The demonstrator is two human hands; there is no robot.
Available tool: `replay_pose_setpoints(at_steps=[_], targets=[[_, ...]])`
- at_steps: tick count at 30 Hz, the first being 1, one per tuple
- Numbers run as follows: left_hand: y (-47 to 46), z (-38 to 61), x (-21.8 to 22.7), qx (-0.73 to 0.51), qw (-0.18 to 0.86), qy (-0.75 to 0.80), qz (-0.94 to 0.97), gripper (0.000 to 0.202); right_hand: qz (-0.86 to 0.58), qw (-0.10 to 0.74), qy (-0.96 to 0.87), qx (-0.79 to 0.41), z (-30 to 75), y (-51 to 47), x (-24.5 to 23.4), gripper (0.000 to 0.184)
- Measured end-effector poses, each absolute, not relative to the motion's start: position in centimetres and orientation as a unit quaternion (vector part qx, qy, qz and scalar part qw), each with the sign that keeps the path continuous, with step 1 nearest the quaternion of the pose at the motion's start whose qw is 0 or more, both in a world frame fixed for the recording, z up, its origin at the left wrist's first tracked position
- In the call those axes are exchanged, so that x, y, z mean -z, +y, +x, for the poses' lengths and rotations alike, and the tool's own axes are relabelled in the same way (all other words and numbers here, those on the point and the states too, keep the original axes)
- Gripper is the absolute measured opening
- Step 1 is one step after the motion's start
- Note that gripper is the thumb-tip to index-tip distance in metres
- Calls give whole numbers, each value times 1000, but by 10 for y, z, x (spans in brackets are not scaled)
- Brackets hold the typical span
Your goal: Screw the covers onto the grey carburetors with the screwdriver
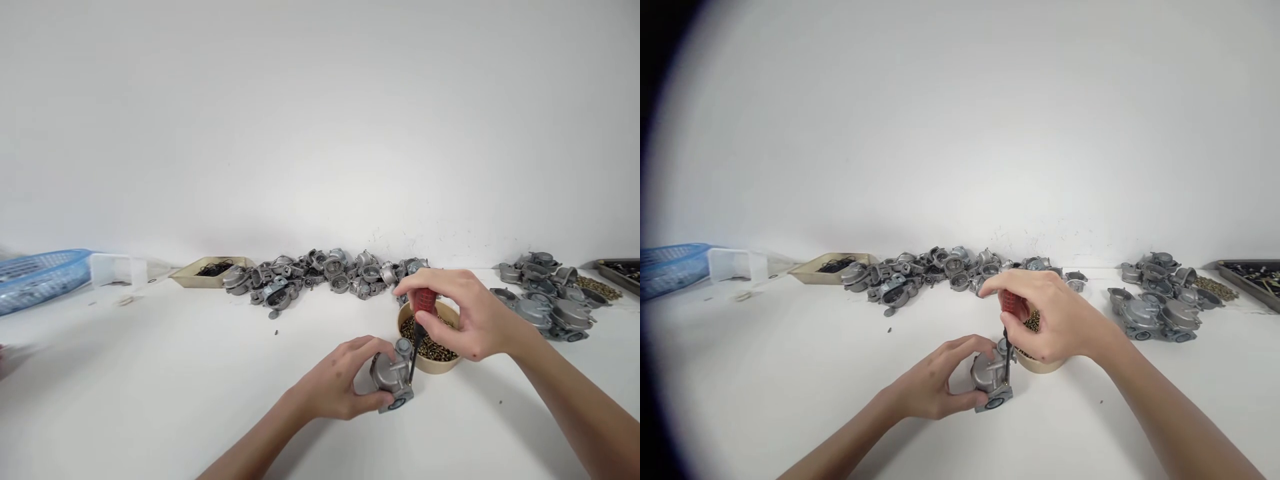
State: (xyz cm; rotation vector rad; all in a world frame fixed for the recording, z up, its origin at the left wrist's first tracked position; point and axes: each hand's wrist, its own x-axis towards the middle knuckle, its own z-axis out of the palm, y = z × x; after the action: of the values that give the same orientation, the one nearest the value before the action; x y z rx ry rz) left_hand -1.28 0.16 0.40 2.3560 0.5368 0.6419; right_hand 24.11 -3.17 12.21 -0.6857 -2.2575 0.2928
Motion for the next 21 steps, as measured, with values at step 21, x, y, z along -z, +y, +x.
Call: replay_pose_setpoints(at_steps=[21], targets=[[-1,-12,-5,-244,294,225,896,35,-216,355,-891,-185,237,-41,-123,37]])
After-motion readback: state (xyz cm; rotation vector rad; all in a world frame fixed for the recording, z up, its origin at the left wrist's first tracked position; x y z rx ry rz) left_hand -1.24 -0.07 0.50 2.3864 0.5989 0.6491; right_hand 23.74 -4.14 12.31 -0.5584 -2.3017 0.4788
